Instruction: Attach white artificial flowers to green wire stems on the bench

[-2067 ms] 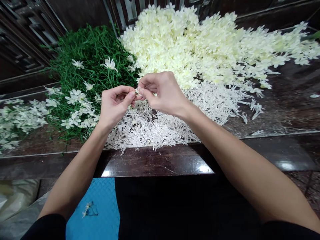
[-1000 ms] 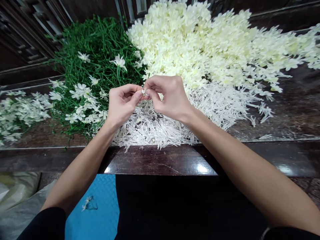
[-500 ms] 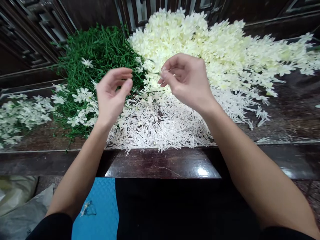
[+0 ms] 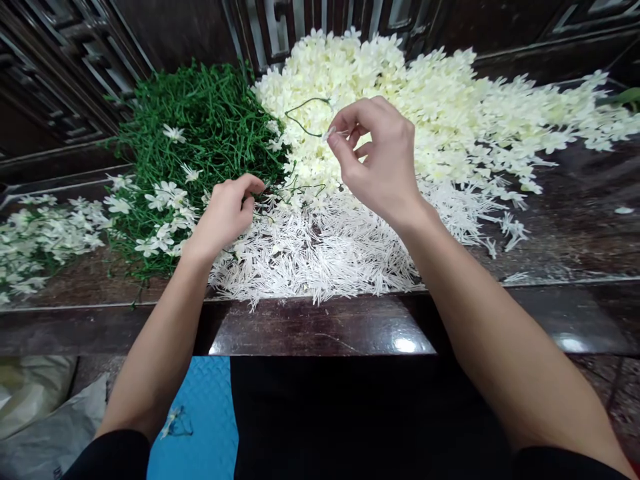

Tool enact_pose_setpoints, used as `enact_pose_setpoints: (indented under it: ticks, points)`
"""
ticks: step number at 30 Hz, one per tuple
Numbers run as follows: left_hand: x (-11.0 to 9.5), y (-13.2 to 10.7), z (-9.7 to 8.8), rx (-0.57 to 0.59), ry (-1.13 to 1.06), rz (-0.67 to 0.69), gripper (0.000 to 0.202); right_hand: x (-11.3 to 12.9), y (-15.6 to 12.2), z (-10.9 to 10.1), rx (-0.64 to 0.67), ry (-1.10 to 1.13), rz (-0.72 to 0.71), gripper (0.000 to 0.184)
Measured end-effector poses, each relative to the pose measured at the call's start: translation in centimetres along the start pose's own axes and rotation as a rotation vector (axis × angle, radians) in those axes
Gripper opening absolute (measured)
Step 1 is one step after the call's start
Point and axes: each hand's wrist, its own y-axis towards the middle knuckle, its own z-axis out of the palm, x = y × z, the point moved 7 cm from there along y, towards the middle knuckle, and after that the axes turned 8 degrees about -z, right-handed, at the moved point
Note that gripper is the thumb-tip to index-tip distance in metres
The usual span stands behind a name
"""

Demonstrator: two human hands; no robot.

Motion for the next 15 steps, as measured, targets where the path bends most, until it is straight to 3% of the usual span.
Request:
enact_pose_setpoints:
  ticks: [3,6,10,13,15]
  points:
    - [0.8,-0.2,1.1,0.079,0.078,-0.035,0.058,0.0,0.0,0.2,0.021,0.002,0.000,0.015]
    - [1.2,0.1,1.1,0.052,0.086,-0.053,0.054,-0.1,0.0,0.5,0.035,0.023,-0.007,0.019]
    - [0.7,0.6,-0.9,-0.158,-0.021,0.004,0.025,-0.5,0.0,0.8,0.052,0.059,0.011,0.023]
    - [0.4,0.6,-2.8,-0.353,-0.197,0.007,0.017,-0.6,0.0,0.9,0.059,0.058,0.011,0.020]
    - [0.5,0.5,-3.4,-0.419,-0.334,-0.021,0.014,-0.5,-0.1,1.0,0.062,0.049,-0.007,0.016]
